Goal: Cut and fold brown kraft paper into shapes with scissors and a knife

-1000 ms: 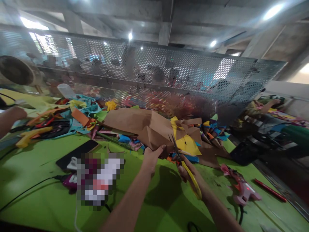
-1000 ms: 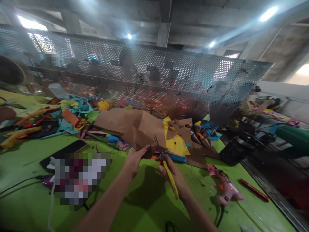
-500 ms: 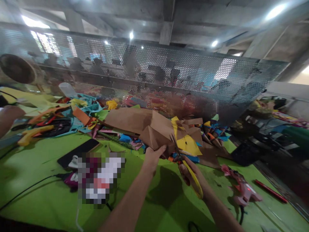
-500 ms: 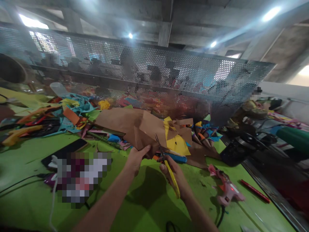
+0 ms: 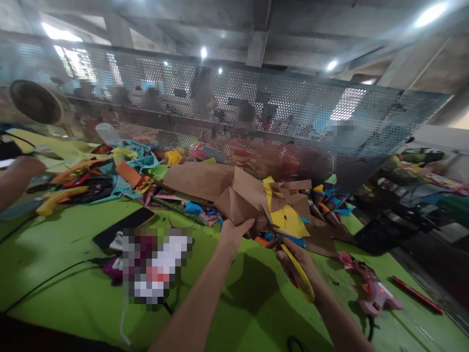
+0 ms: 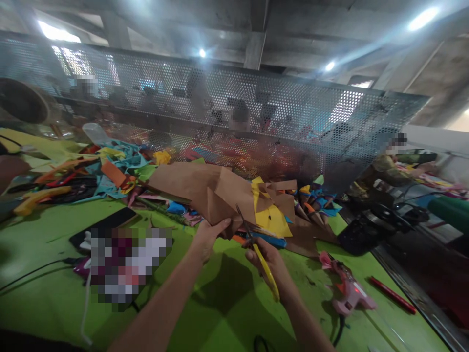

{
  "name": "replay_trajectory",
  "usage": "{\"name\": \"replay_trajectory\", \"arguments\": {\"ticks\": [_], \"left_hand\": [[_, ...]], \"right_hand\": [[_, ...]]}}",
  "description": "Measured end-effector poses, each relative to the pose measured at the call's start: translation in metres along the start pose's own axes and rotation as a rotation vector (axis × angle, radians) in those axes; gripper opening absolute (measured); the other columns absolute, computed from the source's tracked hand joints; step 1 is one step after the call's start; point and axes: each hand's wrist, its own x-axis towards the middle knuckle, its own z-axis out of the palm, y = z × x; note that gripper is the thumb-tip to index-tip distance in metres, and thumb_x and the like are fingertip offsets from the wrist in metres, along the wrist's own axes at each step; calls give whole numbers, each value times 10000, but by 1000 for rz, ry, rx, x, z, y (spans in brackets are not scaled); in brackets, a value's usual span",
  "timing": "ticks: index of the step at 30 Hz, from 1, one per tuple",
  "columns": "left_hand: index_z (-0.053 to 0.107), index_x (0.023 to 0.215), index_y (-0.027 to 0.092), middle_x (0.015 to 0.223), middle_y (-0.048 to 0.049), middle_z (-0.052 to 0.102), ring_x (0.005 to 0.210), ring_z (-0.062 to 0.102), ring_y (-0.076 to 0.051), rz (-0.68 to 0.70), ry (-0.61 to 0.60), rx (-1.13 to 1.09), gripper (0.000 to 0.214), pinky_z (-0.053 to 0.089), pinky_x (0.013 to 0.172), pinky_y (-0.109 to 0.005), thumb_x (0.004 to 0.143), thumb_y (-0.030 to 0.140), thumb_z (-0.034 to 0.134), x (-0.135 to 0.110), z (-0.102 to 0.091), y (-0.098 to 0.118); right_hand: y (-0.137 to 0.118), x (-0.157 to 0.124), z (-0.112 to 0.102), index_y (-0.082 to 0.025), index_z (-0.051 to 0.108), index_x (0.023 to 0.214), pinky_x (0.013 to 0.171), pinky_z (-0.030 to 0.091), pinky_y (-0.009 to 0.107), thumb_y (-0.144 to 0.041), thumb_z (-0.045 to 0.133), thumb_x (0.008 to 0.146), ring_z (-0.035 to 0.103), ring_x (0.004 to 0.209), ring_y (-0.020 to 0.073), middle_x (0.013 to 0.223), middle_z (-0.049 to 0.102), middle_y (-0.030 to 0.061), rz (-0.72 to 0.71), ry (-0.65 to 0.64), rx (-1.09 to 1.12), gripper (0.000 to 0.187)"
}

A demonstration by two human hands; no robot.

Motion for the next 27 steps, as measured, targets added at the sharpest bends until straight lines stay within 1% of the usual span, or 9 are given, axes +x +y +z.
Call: {"name": "replay_trajectory", "arguments": {"ticks": [4, 6, 9, 11, 13, 16, 20, 23, 27], "left_hand": [[740, 736, 105, 631, -42, 684, 520, 547, -124, -16, -15, -9, 368, 422, 511, -240, 531, 386, 861, 2, -3, 0], [751, 775, 109, 710, -67, 717, 591, 600, -152, -44, -58, 2, 393, 454, 561, -253, 539, 404, 862, 3, -4, -1], [760, 823, 113, 802, -101, 742, 695, 648, -193, -114, -169, 30, 439, 488, 652, -284, 559, 451, 856, 2, -3, -5], [761, 855, 111, 858, -122, 750, 746, 665, -216, -157, -249, 29, 482, 500, 710, -308, 558, 479, 855, -1, -1, -9], [755, 895, 112, 916, -132, 750, 795, 674, -228, -174, -320, 30, 512, 502, 758, -318, 561, 486, 856, -3, 1, -12], [743, 918, 109, 949, -132, 748, 830, 677, -227, -196, -404, 88, 532, 498, 785, -315, 559, 483, 862, -7, 4, -15], [737, 952, 102, 957, -132, 745, 840, 679, -232, -291, -518, 119, 560, 496, 810, -333, 562, 483, 863, -12, 6, -16], [738, 954, 111, 960, -124, 745, 854, 678, -232, -322, -545, 124, 539, 493, 828, -336, 562, 456, 872, -15, 8, -14], [737, 950, 107, 958, -126, 745, 845, 675, -219, -378, -554, 94, 533, 495, 817, -322, 564, 448, 874, -17, 7, -13]], "right_hand": [[-1, 2, -2, -216, 637, 930, 352, 245, 196, -531, 758, 692, 268, 383, 68, 494, 329, -103, 60, -26, 63, 413], [-4, 2, -3, -219, 632, 936, 360, 257, 189, -490, 785, 679, 300, 396, 68, 505, 366, -98, 64, 51, 104, 404], [-8, 3, -6, -219, 625, 971, 380, 289, 179, -486, 787, 686, 370, 427, 70, 552, 477, -72, 68, 202, 205, 422], [-11, 3, -7, -222, 624, 985, 376, 296, 177, -495, 790, 684, 385, 419, 66, 577, 540, -56, 75, 249, 292, 439], [-12, 3, -7, -237, 625, 986, 366, 300, 179, -466, 825, 647, 389, 403, 61, 605, 576, -52, 87, 260, 386, 455], [-12, 3, -6, -265, 647, 959, 368, 317, 184, -352, 893, 564, 394, 393, 47, 663, 595, -65, 87, 270, 496, 472], [-12, 2, -4, -276, 674, 936, 429, 392, 195, -277, 897, 562, 473, 439, 64, 697, 619, -60, 73, 273, 546, 435], [-12, 2, -4, -271, 674, 930, 473, 434, 195, -250, 898, 557, 548, 515, 89, 738, 642, -47, 64, 288, 574, 435], [-7, 4, -6, -255, 676, 935, 498, 463, 193, -261, 893, 569, 570, 542, 97, 728, 644, -46, 44, 325, 616, 426]]}}
